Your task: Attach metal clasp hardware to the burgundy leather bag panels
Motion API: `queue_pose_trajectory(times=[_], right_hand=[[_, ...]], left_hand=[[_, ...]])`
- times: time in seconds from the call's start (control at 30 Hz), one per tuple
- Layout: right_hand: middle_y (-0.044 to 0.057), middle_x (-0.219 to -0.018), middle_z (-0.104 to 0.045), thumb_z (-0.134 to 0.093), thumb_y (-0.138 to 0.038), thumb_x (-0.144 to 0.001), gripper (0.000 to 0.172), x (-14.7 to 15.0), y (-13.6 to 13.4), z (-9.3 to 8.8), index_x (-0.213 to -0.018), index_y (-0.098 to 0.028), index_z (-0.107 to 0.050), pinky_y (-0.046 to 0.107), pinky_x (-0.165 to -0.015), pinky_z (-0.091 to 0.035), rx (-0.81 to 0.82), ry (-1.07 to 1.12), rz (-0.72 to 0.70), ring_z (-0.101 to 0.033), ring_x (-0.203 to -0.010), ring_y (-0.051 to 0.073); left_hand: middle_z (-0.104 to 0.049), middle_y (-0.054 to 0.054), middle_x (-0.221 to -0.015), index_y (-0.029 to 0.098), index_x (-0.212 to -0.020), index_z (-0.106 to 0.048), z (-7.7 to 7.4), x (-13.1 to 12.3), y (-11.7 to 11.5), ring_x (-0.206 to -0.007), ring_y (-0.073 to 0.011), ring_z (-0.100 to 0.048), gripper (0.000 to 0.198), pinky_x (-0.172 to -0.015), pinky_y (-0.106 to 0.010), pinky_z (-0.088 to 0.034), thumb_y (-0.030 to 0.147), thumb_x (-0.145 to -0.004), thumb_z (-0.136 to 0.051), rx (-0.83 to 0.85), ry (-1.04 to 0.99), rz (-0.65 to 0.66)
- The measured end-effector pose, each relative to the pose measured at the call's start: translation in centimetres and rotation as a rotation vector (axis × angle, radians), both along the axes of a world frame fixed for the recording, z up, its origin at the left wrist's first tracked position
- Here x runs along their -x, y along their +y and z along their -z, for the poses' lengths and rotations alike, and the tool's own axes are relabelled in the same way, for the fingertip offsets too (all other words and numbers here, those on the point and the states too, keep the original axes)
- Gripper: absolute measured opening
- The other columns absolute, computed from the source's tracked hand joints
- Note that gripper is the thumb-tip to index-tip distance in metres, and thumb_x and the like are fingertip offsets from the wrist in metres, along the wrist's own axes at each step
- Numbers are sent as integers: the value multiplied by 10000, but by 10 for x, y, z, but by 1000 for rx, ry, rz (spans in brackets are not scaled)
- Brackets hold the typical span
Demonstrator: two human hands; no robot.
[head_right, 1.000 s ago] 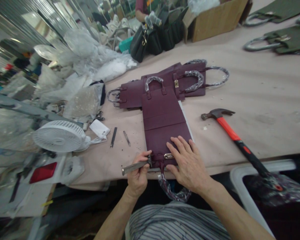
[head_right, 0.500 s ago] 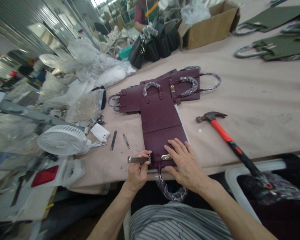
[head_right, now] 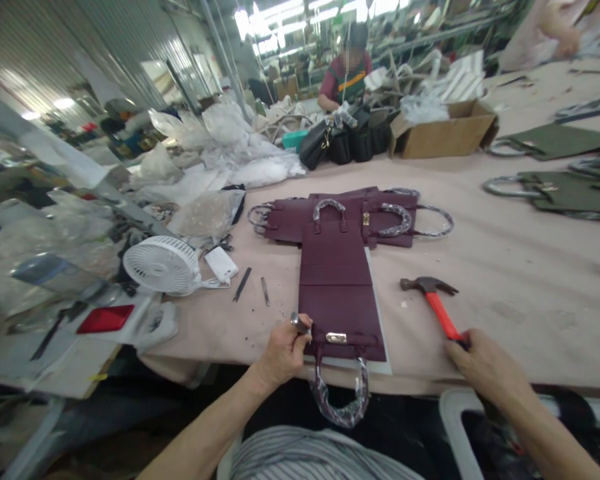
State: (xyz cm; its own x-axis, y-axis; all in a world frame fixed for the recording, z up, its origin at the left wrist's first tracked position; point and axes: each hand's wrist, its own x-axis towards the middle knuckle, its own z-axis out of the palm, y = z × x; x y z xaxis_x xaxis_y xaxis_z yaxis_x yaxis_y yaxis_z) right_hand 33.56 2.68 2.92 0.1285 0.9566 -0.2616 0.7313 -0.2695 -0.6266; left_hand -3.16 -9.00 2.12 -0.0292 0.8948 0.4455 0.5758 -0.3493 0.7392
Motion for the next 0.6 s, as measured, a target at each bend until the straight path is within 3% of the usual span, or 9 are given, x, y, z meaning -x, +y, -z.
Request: queue_pose_trajectory(times=[0.1,0.2,0.27,0.3,0.4,0.47,0.53,0.6], right_hand=[[-1,-552,-454,-572,-490,-736,287,29,-9,-31,-637,-225,-520,309,-485,-400,172,306,-67,-471,-456,146],[-34,-532,-401,-558,-567,-734,334,61,-29,-67,-678,-247,-479,262,-385,-334,220,494,-15,-347,-396,110],[-34,-546,-443,-533,-626,-800,387,79,-46,-92,-770,-240,-516,255,-363,-306,62,452,7,-366,-385,117],[-22,-562,-486,-499,-643,-851,413,87,-55,-104,-824,-234,-548,260,-379,-331,-65,370,-57,-420,-402,131],[-14,-542,-542,-438,-601,-964,402,106,-76,-130,-858,-237,-571,270,-441,-367,-532,76,-394,-518,-437,151],[-32,-485,-518,-417,-527,-1008,373,113,-82,-140,-790,-249,-535,280,-410,-292,-733,-64,-645,-471,-366,138],[-39,-463,-519,-401,-469,-1028,364,112,-82,-147,-751,-255,-498,298,-387,-230,-783,-156,-811,-431,-317,130],[-30,-493,-556,-414,-464,-1025,337,104,-80,-154,-783,-253,-515,293,-398,-251,-748,-212,-792,-472,-340,136]], left_hand=[[-680,-72,-916,188,-986,-600,-3,-2,1,-872,-207,-677,201,-818,-326,-576,78,-841,-516,3,-5,-12],[-665,-61,-898,191,-960,-598,-6,-3,2,-858,-198,-661,196,-811,-307,-561,68,-828,-522,24,-10,-7],[-654,-54,-878,193,-938,-597,-7,-4,2,-840,-193,-653,177,-793,-295,-553,73,-828,-526,31,-6,-3],[-648,-51,-864,193,-923,-595,-8,-5,2,-824,-190,-647,166,-779,-288,-549,75,-829,-525,31,-1,-4],[-635,-51,-849,192,-895,-587,-9,-6,2,-811,-186,-635,156,-764,-280,-536,74,-825,-512,26,7,-1],[-628,-48,-833,193,-874,-579,-8,-6,2,-808,-186,-631,145,-758,-277,-530,78,-823,-507,17,8,2],[-622,-43,-810,193,-857,-573,-8,-6,2,-788,-184,-628,133,-741,-274,-524,83,-826,-505,15,8,0],[-632,-46,-818,192,-872,-576,-7,-6,2,-787,-185,-633,138,-737,-277,-525,84,-831,-501,13,-5,-4]])
